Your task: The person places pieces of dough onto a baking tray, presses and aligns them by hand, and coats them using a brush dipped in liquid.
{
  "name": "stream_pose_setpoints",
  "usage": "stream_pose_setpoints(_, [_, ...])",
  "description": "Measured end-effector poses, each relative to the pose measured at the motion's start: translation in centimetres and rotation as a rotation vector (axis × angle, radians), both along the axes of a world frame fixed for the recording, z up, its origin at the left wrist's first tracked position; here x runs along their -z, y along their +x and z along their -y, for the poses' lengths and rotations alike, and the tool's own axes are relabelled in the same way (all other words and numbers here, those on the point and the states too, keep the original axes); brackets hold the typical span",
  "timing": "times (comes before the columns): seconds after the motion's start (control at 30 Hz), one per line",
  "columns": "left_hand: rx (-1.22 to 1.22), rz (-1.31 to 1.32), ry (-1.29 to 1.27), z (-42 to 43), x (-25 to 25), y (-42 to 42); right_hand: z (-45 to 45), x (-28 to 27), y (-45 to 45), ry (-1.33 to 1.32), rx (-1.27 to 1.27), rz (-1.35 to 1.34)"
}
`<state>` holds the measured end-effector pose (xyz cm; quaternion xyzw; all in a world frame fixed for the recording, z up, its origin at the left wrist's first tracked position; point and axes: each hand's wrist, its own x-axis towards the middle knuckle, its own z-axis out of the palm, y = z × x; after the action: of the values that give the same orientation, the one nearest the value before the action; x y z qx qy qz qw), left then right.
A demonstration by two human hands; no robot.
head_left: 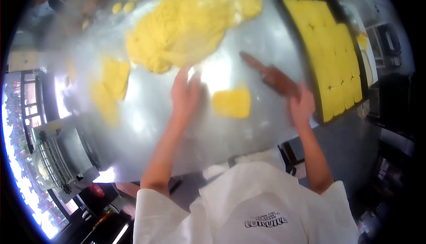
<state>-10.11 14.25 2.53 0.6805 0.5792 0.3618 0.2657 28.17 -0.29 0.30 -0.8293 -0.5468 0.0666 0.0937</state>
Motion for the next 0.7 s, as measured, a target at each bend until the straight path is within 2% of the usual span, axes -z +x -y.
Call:
stream_pose_setpoints(0.03, [0.042, -0.120, 0.074, -2.2, -0.1, 0.3, -0.4, 0.1, 0.3, -0.051, 0.003, 0.029])
stream_pose_setpoints(0.13, [0.128, -0.263, 0.223, -9.3, -1.3, 3.0, -1.5, 1.9, 0.8, 0.162, -0.138, 0.172])
stream_pose_setpoints(0.23, [0.251, -0.329, 0.455, -17.3, -2.7, 6.4, -2.1, 2.0, 1.1, 0.103, -0.131, 0.061])
stream_pose_setpoints(0.33, [0.256, -0.450, 0.481, -26.8, -2.0, 9.7, -3.2, 2.3, 1.0, 0.075, -0.094, 0.138])
stream_pose_setpoints(0.4, [0.287, -0.649, 0.562, -30.8, -3.2, 11.8, -2.6, 3.7, 1.6, 0.116, -0.103, 0.153])
stream_pose_setpoints(0.47, [0.275, -0.702, 0.536, -37.1, -1.4, 13.7, -2.2, 4.5, 2.0, 0.167, -0.121, 0.168])
stream_pose_setpoints(0.53, [0.269, -0.625, 0.483, -44.2, 2.2, 15.0, -2.0, 4.1, 1.7, 0.188, -0.131, 0.202])
stream_pose_setpoints(0.6, [0.353, -0.907, 0.763, -51.9, 7.7, 14.9, -1.8, 3.1, 1.5, 0.128, -0.145, 0.177])
stream_pose_setpoints(0.63, [0.516, -1.246, 0.845, -54.1, 8.7, 14.8, -1.9, 2.6, 1.6, 0.094, -0.153, 0.162])
stream_pose_setpoints(0.7, [0.333, -0.790, 0.419, -58.4, 12.1, 15.1, -2.3, 1.4, 1.7, 0.042, -0.145, 0.089])
